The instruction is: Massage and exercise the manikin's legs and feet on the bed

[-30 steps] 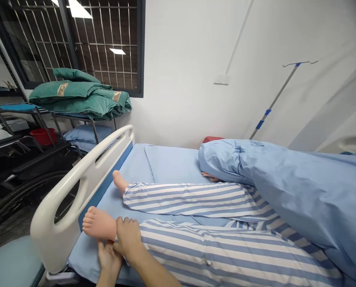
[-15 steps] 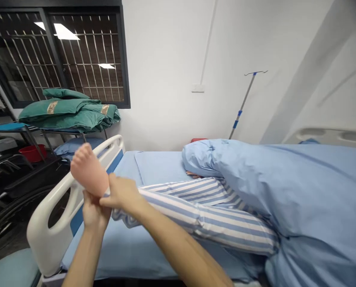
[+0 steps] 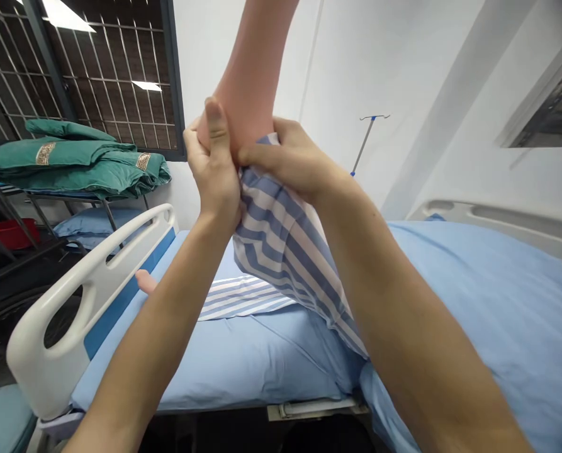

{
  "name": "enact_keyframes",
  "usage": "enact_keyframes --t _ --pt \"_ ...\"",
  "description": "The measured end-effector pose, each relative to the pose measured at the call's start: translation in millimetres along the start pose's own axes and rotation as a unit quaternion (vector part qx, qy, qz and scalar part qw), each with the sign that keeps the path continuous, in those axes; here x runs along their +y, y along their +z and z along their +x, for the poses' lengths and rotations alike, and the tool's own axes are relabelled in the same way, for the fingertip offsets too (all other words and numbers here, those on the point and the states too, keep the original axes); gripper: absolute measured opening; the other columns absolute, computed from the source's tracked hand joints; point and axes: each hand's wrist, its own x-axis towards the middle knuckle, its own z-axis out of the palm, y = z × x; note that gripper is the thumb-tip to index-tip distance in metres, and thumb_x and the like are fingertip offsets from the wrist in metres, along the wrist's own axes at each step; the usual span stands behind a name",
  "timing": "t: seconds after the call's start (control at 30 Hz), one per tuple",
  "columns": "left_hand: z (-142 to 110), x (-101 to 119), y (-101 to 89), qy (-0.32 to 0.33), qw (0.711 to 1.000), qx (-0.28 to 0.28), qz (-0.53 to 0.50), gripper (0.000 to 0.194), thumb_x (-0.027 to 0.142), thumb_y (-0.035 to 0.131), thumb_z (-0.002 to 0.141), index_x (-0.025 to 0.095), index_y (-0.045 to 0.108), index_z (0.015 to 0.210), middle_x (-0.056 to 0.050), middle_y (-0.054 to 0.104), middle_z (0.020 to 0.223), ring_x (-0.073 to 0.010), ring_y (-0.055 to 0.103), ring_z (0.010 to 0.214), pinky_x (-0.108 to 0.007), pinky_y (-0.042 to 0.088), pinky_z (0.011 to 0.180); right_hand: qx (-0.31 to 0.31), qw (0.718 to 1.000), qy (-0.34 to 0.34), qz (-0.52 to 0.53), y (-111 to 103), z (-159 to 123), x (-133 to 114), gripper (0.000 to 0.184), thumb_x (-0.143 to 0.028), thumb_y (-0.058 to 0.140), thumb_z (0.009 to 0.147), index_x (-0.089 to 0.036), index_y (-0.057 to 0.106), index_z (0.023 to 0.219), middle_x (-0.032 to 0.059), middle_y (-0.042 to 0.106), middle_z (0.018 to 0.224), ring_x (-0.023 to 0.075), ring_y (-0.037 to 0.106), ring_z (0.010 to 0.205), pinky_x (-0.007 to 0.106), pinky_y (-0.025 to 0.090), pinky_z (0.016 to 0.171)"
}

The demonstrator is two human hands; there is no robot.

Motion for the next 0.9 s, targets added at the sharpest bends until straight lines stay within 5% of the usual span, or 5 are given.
enact_keyframes --t 0.17,0.4,0.63,0.77,0.9 --pt "-14.0 -1.4 -24.3 -0.011 1.000 -0.022 -0.013 0.066 0.043 -0.002 0.083 0.006 0.028 0.128 -0.011 0.045 0.130 -0.0213 0.039 0.122 -0.035 0.042 0.090 0.013 0.999 -0.040 -0.028 27.1 2.5 6.6 0.044 -0.035 0.038 0.074 -0.006 0.055 0.102 -0.0047 0.062 0.087 0.0141 0.061 0.087 0.025 0.045 0.072" --pt "-60.1 -48.0 -127.5 -0.154 0.974 0.066 -0.150 0.058 0.056 0.041 0.081 0.012 0.049 0.117 -0.013 0.054 0.124 -0.0209 0.050 0.116 -0.031 0.042 0.096 -0.029 0.990 0.030 -0.133 139.7 9.8 37.0 0.050 -0.048 0.057 0.065 -0.017 0.047 0.103 0.0018 0.062 0.091 0.0242 0.062 0.082 0.035 0.050 0.066" --pt "-176.3 -86.7 -235.2 -0.399 0.890 0.222 -0.003 0.038 0.049 0.057 0.075 0.020 0.058 0.100 -0.002 0.066 0.092 -0.0141 0.062 0.082 -0.026 0.051 0.072 -0.169 0.961 0.083 -0.202 264.9 -23.7 63.1 0.047 -0.049 0.055 0.066 -0.020 0.042 0.101 0.0052 0.065 0.086 0.0264 0.063 0.077 0.032 0.046 0.061" --pt "-240.2 -103.3 -266.3 -0.501 0.835 0.221 -0.055 0.040 0.050 0.053 0.076 0.020 0.060 0.102 -0.005 0.065 0.104 -0.0189 0.058 0.101 -0.028 0.048 0.082 -0.201 0.951 0.083 -0.222 318.1 -47.9 80.0 0.052 -0.047 0.058 0.066 -0.021 0.038 0.107 0.0066 0.065 0.090 0.0264 0.063 0.078 0.033 0.046 0.062" --pt "-274.3 -122.2 -301.1 -0.540 0.819 0.196 -0.010 0.033 0.046 0.060 0.070 0.022 0.064 0.092 -0.002 0.068 0.099 -0.0199 0.059 0.098 -0.028 0.048 0.079 -0.238 0.940 0.089 -0.230 357.4 -62.3 99.9 0.060 -0.046 0.061 0.064 -0.018 0.038 0.111 0.0100 0.064 0.092 0.0280 0.063 0.082 0.036 0.046 0.066"
